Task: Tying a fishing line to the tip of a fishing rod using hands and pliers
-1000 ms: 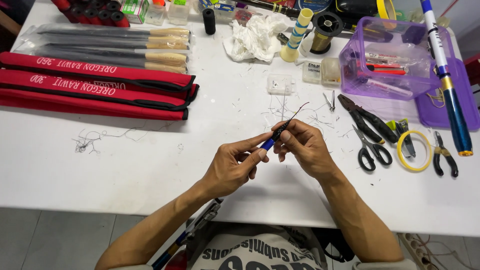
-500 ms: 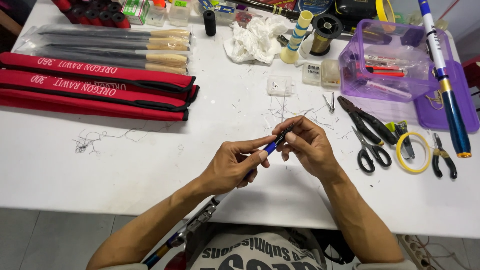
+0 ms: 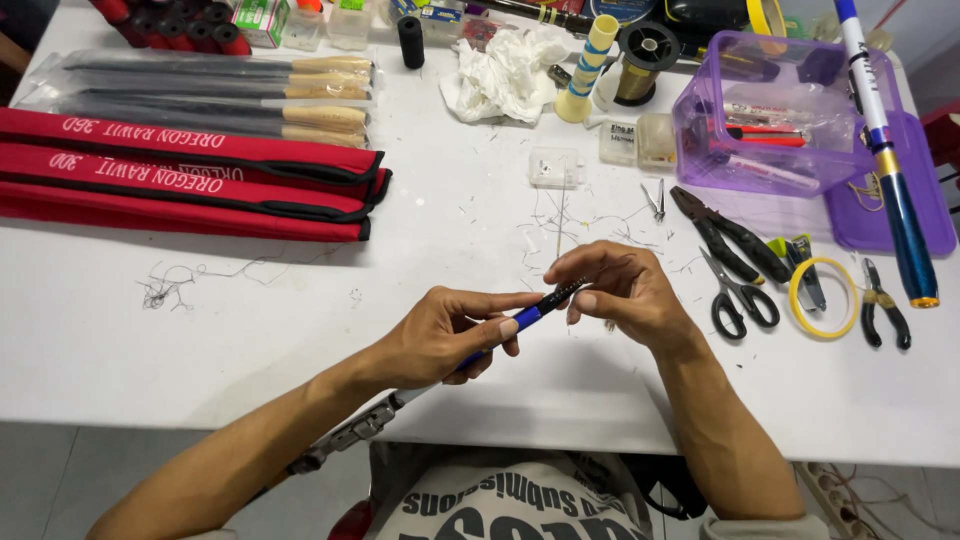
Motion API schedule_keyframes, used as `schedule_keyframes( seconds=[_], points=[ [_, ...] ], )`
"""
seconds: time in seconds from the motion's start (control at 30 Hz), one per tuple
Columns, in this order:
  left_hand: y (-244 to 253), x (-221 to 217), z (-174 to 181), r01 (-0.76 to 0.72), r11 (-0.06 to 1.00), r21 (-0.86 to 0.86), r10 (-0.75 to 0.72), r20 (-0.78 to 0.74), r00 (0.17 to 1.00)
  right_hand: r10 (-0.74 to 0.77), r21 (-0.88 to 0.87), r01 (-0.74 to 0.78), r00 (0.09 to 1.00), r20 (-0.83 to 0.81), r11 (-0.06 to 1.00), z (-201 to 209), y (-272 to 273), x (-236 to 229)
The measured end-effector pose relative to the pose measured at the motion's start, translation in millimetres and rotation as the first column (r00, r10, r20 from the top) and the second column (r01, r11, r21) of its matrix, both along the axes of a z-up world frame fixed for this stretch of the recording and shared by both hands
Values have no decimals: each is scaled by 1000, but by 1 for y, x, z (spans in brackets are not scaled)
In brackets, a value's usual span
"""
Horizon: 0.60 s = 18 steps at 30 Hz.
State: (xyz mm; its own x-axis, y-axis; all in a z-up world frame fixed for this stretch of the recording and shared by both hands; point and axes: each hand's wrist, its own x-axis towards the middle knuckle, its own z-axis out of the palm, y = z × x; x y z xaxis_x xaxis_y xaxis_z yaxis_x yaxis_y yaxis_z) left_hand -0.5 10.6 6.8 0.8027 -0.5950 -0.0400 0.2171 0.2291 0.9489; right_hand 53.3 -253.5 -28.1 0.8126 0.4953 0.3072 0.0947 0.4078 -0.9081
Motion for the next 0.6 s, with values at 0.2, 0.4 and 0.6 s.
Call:
schedule_keyframes(
  seconds=[0.2,0.4,0.6],
  points=[
    [9,5,6,0,1000,31,-1,36,999,-10,-31,11,1000,25,999,2,-10,4],
    [18,21,-5,-73,987,145,33,259,965,-198,-91,196,980,-15,976,5,-22,16],
    [26,38,7,-179,917,358,-104,645,757,-412,-315,458,888,205,831,25,-27,10]
  ],
)
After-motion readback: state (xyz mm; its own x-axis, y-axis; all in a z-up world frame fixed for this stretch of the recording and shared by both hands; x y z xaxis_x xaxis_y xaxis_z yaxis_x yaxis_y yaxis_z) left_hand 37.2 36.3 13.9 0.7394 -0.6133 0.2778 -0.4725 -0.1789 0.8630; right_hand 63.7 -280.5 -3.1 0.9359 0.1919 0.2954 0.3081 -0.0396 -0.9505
